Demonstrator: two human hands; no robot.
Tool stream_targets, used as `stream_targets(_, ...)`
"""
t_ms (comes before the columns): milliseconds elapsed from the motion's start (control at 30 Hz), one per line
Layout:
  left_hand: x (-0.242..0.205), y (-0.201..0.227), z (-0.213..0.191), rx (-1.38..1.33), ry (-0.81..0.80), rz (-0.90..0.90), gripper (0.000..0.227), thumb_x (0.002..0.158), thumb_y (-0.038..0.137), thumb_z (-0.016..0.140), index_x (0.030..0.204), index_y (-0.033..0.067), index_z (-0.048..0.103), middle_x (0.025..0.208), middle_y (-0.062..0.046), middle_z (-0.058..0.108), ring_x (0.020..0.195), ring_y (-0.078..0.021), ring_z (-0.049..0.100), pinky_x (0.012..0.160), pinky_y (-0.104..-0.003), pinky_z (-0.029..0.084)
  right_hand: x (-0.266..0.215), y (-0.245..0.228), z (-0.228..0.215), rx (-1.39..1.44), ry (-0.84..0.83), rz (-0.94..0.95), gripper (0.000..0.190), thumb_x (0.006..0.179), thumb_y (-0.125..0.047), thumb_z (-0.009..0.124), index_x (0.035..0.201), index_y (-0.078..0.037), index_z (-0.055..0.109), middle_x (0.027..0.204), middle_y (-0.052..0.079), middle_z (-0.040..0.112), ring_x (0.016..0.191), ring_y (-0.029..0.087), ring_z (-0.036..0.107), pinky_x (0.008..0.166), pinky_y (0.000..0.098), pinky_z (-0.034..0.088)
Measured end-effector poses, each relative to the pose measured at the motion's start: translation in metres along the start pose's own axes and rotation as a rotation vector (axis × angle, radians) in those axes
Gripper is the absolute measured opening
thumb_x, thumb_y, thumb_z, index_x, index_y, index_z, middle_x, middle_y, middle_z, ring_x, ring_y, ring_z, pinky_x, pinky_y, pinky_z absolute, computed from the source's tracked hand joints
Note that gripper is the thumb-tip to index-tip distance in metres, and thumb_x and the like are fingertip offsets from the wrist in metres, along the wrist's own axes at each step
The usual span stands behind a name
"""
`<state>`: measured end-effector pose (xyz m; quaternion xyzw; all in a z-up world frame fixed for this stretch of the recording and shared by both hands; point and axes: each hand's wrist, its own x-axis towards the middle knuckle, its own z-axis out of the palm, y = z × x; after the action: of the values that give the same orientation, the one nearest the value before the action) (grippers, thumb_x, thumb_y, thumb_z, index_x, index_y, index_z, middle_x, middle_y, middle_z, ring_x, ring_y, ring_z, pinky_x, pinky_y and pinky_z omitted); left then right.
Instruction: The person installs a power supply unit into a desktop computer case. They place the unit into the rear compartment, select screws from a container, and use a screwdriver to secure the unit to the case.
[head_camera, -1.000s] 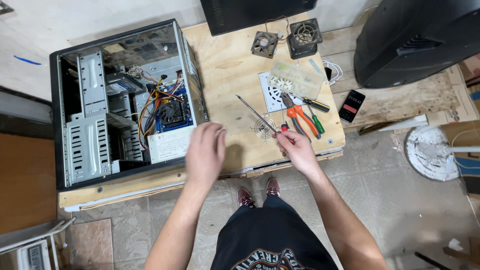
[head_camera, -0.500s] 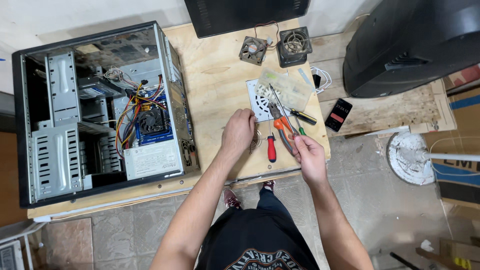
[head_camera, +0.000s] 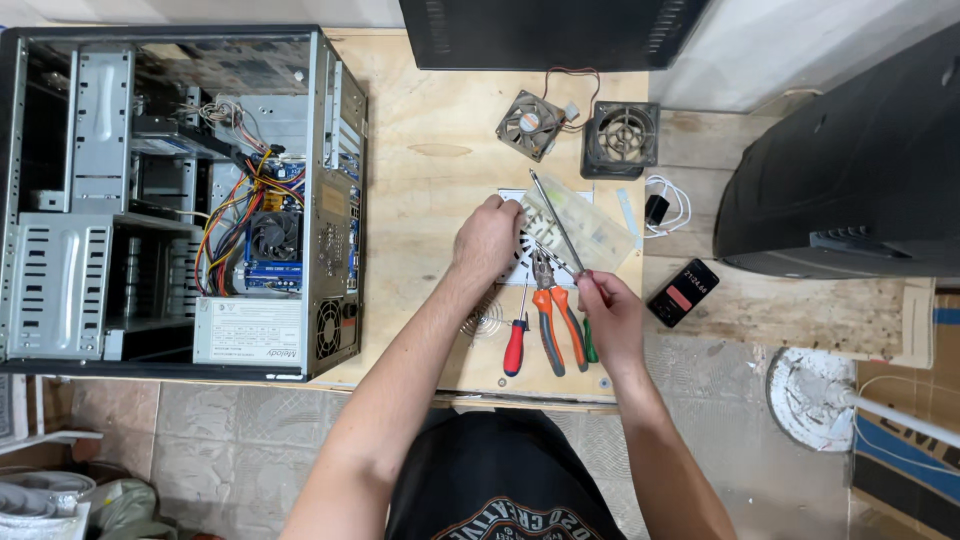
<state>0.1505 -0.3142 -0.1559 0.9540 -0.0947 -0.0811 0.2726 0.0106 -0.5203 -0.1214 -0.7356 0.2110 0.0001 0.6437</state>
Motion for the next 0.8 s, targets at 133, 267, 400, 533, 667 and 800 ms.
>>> stream_targets(133,-0.003,-0.007,0.007,-0.039,0.043,-0.039,0.022,0.113,0.025,0.063,0.124,0.0142,0.078,0.106,-0.01,0.068,0.101,-0.0384,0.081,0.086,-0.052,0.07,0.018,0.005,0.003,-0.046,-0.04,-0.027,0.019,0.107,-0.016,0.081,0.124,-0.007,0.084,0.068,0.007,0.066,0.062,0.01,0.054,0.057,0.0265,0.047)
stream_targets(267,-0.015,-0.005,0.003,-0.068,0.074,-0.039,0.021,0.112,0.025,0.063,0.122,0.0151,0.078,0.105,-0.008,0.069,0.1,-0.0348,0.082,0.084,-0.048,0.07,0.025,0.008,0.005,-0.074,-0.037,-0.064,0.013,0.109,-0.012,0.079,0.12,-0.006,0.082,0.068,0.006,0.066,0.065,0.01,0.055,0.06,0.0256,0.048)
stream_targets(400,-0.021,0.007,-0.002,-0.062,0.06,0.036,0.021,0.111,0.027,0.064,0.12,0.0169,0.08,0.102,-0.007,0.072,0.098,-0.0327,0.083,0.082,-0.047,0.071,0.024,-0.007,0.01,-0.114,-0.02,-0.077,0.012,0.112,-0.011,0.075,0.122,-0.006,0.08,0.07,0.006,0.066,0.068,0.011,0.059,0.064,0.0251,0.049)
stream_targets(533,-0.022,0.017,0.005,-0.017,0.039,0.093,0.022,0.11,0.025,0.063,0.121,0.0163,0.08,0.102,-0.008,0.073,0.096,-0.0333,0.083,0.081,-0.047,0.071,0.029,-0.001,0.011,-0.117,-0.014,-0.094,0.012,0.111,-0.01,0.077,0.121,-0.004,0.08,0.07,0.008,0.068,0.07,0.013,0.06,0.066,0.0273,0.051)
stream_targets(667,-0.002,0.006,0.031,0.048,-0.033,0.117,0.025,0.107,0.022,0.061,0.122,0.0183,0.082,0.104,-0.01,0.074,0.094,-0.035,0.083,0.08,-0.052,0.07,0.038,-0.001,0.015,-0.236,0.06,-0.137,0.019,0.108,-0.015,0.084,0.124,-0.006,0.081,0.076,0.012,0.073,0.074,0.015,0.065,0.07,0.0303,0.055)
stream_targets(800,0.004,0.01,0.028,0.082,-0.081,0.178,0.029,0.106,0.013,0.058,0.124,0.0134,0.08,0.111,-0.013,0.074,0.101,-0.0386,0.083,0.085,-0.055,0.07,0.07,0.018,0.023,-0.564,0.154,-0.443,0.029,0.098,-0.021,0.096,0.116,-0.011,0.076,0.101,0.011,0.072,0.097,0.034,0.076,0.084,0.0434,0.061)
